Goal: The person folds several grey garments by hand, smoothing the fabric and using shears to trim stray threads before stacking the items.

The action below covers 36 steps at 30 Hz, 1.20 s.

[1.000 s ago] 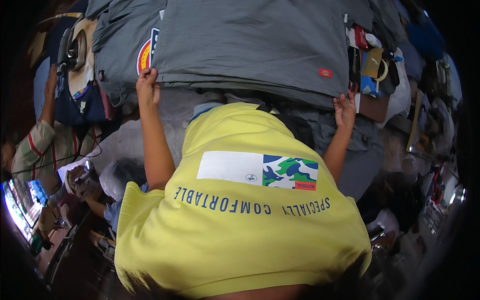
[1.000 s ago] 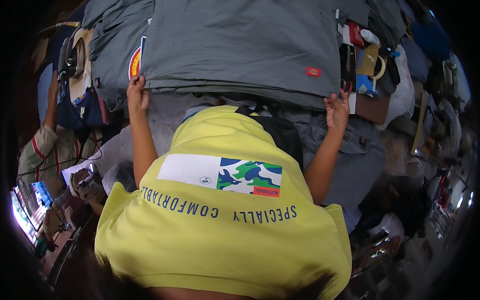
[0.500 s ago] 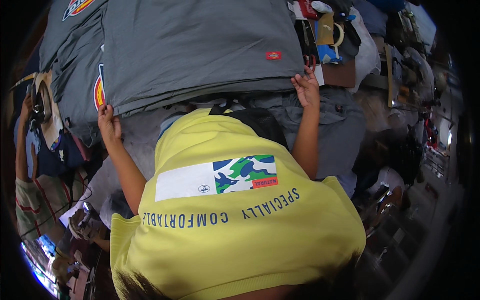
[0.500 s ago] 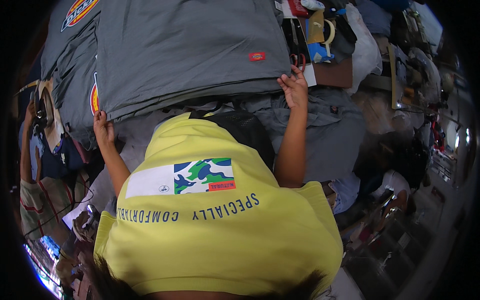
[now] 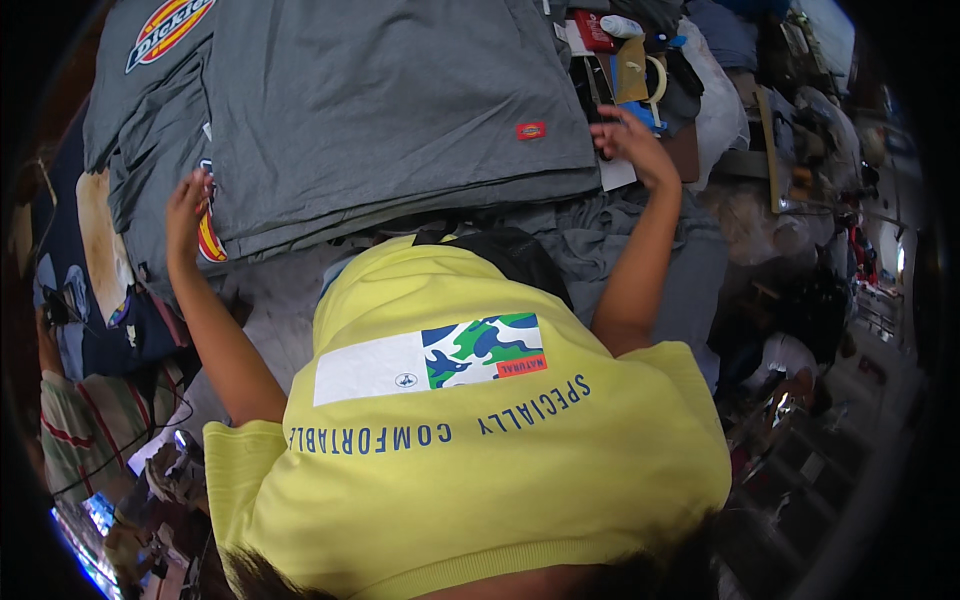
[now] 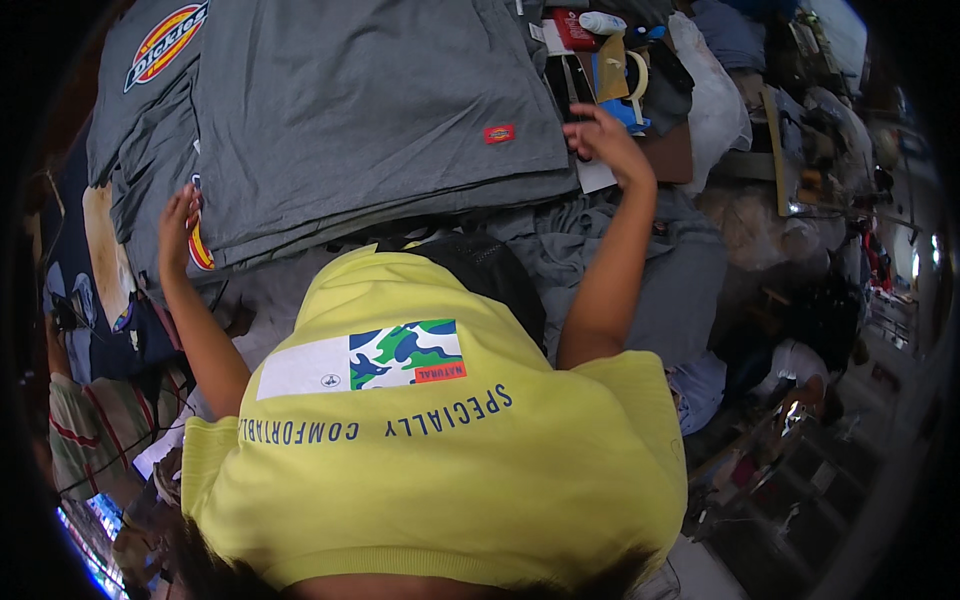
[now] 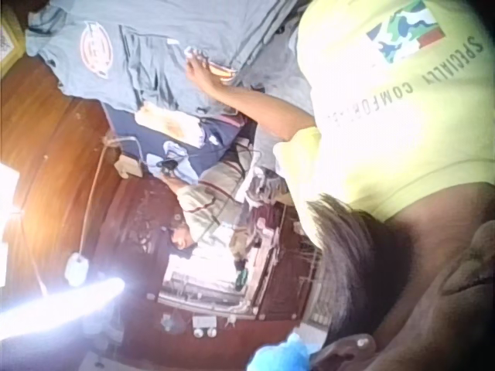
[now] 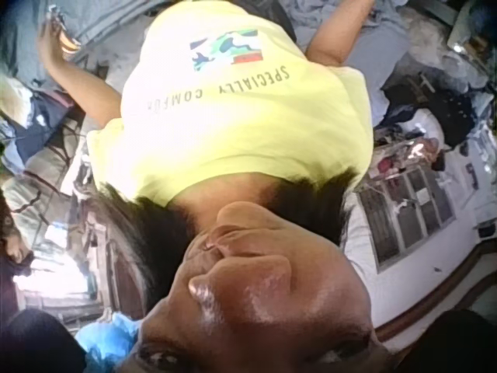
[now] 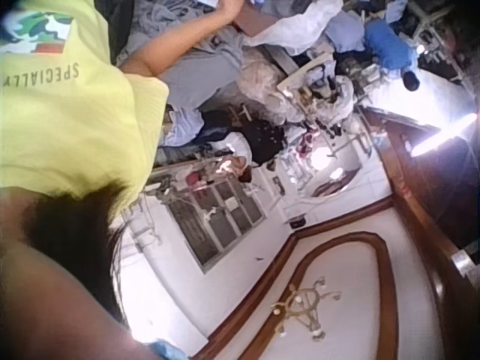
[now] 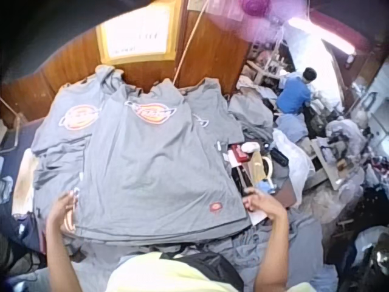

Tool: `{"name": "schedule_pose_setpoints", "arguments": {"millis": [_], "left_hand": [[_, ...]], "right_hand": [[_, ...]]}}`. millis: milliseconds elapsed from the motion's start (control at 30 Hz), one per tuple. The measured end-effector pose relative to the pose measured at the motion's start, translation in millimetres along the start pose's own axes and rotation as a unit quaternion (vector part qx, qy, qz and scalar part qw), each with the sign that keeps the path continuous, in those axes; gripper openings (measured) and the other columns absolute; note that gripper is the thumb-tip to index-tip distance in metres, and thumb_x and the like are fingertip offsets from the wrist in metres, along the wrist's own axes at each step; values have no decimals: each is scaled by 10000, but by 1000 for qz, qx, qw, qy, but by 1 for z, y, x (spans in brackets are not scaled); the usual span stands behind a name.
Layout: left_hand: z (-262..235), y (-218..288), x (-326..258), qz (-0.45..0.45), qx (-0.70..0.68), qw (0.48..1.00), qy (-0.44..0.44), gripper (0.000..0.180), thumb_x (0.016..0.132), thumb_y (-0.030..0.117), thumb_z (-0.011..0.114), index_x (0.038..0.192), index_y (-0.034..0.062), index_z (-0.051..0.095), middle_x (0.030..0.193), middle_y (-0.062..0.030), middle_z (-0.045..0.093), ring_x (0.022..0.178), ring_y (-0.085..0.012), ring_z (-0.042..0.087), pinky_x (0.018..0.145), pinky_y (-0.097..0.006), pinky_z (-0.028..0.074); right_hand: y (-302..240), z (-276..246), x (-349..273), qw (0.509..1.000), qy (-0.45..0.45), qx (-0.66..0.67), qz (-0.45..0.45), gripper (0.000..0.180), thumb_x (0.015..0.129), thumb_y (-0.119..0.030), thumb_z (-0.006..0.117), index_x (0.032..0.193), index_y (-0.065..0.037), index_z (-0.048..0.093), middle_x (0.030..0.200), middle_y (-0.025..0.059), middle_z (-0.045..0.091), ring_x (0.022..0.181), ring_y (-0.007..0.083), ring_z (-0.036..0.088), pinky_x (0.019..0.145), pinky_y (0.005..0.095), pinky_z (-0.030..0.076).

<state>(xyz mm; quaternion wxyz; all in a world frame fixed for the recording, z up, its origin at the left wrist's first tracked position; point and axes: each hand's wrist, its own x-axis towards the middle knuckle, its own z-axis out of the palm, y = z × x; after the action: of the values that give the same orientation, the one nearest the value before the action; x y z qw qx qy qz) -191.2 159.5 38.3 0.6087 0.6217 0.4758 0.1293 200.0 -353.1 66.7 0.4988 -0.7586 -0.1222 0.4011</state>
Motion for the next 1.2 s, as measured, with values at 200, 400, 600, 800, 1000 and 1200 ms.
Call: {"name": "schedule_pose_setpoints", "arguments": {"millis": [200,400,600,800,1000,1200], "left_hand": [[48,43,80,53,163,984,39,514,817,418,556,1092,-16,553,1009,-114,594,968,-196,534,825,-293,388],[52,45,126,90,180,977,76,471,815,400,557,1007,-29,569,919,-111,595,877,-185,525,790,-296,392],[21,103,-3,204,-191,958,64,187,887,186,505,953,24,573,877,-26,573,804,-88,516,718,-212,401],[-77,22,-125,83,50,972,-213,272,819,247,583,976,30,539,790,2,565,729,-75,527,673,-196,415],[-38,-25,-64,84,167,982,8,248,834,217,581,954,0,571,812,-36,577,738,-79,516,653,-197,393],[126,83,-39,184,86,971,-126,312,844,313,564,1002,44,588,832,-27,585,742,-98,533,656,-228,438]], "right_hand": [[-54,34,101,988,116,-99,25,463,796,-310,608,1143,-22,504,1004,73,595,821,140,567,722,257,449],[-66,44,156,997,61,-32,-39,568,725,-265,684,1144,59,480,1080,142,567,955,203,541,804,307,429],[-95,39,59,926,38,248,-281,404,813,-178,620,1121,49,489,1109,100,544,1022,171,500,884,276,375],[-12,3,-80,980,-189,-55,-19,254,790,-208,637,914,5,576,732,-4,591,614,64,517,554,200,400],[8,38,-8,995,8,-83,-59,347,840,-319,568,989,-6,573,779,44,607,680,83,563,558,206,413],[-48,111,96,942,135,-270,-150,494,740,-361,656,1047,10,547,898,139,613,874,262,585,749,333,450]]}}
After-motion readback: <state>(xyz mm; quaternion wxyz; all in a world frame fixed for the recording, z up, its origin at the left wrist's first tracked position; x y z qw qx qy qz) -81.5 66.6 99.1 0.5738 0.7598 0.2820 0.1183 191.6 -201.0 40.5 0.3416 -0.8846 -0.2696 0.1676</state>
